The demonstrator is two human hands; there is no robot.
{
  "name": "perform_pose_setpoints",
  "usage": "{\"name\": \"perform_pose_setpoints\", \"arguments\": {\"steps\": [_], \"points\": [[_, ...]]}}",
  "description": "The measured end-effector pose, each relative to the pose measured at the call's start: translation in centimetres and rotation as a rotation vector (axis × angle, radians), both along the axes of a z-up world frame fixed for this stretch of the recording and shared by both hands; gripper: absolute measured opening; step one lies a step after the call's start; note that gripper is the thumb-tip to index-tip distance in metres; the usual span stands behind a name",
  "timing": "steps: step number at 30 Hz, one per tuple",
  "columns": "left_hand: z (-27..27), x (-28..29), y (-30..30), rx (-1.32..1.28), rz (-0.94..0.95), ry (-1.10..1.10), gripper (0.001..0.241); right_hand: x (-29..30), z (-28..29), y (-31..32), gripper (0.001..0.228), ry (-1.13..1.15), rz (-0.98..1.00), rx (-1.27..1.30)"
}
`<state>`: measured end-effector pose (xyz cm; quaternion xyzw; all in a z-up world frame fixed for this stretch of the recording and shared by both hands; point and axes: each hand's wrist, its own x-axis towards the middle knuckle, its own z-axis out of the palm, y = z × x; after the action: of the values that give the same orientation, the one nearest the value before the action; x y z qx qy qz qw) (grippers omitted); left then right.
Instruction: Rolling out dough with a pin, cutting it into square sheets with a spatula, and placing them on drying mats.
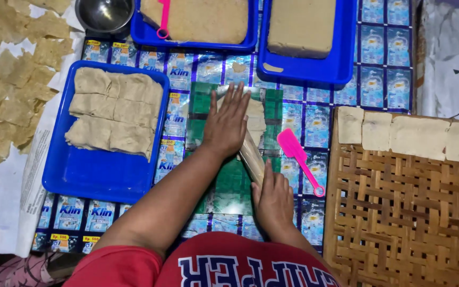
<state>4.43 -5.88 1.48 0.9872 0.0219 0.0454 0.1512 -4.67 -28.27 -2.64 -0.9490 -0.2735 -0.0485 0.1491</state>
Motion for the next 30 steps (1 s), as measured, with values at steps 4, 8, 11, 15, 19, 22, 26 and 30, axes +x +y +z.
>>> {"name": "perform_pose_setpoints", "arguments": {"steps": [4,8,11,15,19,22,26,30], "points": [[-0.4,3.1,-3.2,-0.002,-0.009,0.072,0.057,0.9,0.3,-1.2,0.073,0.151,-0.095,-0.026],[0.1,6.2,-5.7,0.014,-0.034,0.156,0.058,2.1,-0.4,-2.6,0.063,0.292,-0.2,-0.062],[-0.2,8.0,-7.4,-0.005,-0.056,0.169,0.057,2.8,0.9,-3.5,0.064,0.289,-0.194,-0.104],[-1.3,8.6,-7.2,-0.088,-0.087,0.178,0.059,4.5,-0.6,-4.9,0.07,0.438,-0.128,-0.219],[0.5,6.5,-1.9,-0.313,-0.062,0.145,0.06,6.9,2.1,-5.6,0.062,0.431,-0.15,-0.282],[4.5,1.7,2.9,-0.275,0.021,-0.003,0.051,8.5,5.2,-4.0,0.069,0.195,-0.072,-0.346],[4.0,-4.8,5.0,-0.12,0.162,-0.06,0.049,9.9,6.8,0.0,0.048,-0.039,0.217,-0.226],[0.9,-9.6,3.8,-0.089,0.231,0.021,0.053,9.3,5.5,1.4,0.043,-0.057,0.315,-0.19]]}}
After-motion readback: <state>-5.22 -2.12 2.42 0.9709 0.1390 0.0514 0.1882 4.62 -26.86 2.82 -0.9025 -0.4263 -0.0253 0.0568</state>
